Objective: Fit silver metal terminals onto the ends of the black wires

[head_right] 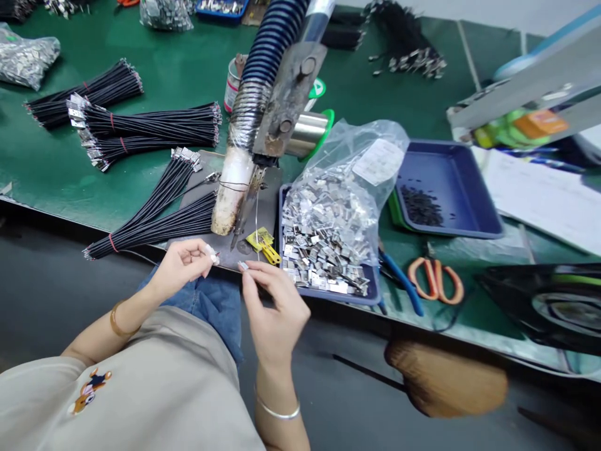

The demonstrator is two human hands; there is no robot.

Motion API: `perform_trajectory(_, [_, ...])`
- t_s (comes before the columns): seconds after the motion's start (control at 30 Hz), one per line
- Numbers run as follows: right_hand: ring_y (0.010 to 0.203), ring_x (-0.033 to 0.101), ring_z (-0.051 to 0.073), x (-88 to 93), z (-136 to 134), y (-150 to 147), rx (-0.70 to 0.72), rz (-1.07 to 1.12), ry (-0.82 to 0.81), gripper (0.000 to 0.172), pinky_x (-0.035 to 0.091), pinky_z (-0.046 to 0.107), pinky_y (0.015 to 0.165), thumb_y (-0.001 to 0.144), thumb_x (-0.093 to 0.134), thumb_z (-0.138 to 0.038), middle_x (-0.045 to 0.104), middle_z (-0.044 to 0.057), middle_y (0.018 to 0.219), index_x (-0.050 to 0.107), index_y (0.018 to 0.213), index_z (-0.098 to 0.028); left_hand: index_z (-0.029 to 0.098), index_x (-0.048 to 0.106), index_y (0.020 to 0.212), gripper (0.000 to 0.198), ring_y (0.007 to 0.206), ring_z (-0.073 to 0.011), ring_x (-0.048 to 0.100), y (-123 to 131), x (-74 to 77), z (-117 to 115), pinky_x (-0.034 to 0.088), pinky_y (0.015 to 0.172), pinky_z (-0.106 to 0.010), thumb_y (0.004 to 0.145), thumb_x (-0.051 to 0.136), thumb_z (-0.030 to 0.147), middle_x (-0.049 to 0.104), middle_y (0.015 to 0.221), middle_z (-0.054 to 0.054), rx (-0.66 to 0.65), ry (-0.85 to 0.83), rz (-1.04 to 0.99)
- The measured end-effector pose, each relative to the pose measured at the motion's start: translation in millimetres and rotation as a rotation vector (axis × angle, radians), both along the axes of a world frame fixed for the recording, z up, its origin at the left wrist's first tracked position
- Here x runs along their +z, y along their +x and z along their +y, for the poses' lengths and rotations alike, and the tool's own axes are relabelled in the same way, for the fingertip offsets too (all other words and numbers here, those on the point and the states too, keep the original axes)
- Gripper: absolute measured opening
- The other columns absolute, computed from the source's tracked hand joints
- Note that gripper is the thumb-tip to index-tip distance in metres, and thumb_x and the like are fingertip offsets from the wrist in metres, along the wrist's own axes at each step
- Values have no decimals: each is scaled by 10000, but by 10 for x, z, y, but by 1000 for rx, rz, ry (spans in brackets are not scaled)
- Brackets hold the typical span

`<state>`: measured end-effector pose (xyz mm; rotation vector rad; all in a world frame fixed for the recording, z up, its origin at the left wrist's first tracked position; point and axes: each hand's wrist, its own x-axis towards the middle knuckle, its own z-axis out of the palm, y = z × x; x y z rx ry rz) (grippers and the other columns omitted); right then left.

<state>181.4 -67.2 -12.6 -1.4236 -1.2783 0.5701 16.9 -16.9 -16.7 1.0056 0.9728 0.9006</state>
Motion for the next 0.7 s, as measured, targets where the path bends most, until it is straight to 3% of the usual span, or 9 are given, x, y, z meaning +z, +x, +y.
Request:
perform_trajectory(0.13, [833, 743, 196, -152, 33, -124, 83, 131, -93, 80, 622, 318, 709, 860, 713, -283, 773, 55, 915, 752, 812, -231, 129, 635, 709, 250, 561, -71, 495, 34, 5, -27, 430, 557, -197, 722, 779, 332, 593, 626, 13, -28, 43, 18])
perform_trajectory(0.27, [832, 746, 175, -172, 50, -174, 77, 239, -105, 55, 618, 280, 710, 839, 721, -260, 772, 48, 913, 751, 804, -231, 119, 661, 721, 161, 628, -99, 552, 57, -13, -58, 481, 637, -216, 753, 727, 262, 648, 691, -19, -58, 110, 41])
perform_trajectory(0.7, [822, 746, 185, -203, 21, -127, 65, 249, -133, 79, 628, 302, 714, 823, 734, -294, 774, 65, 911, 750, 795, -222, 134, 695, 756, 132, 588, -101, 522, 62, -50, -107, 389, 531, -205, 853, 644, 207, 673, 713, -28, -3, 469, 310])
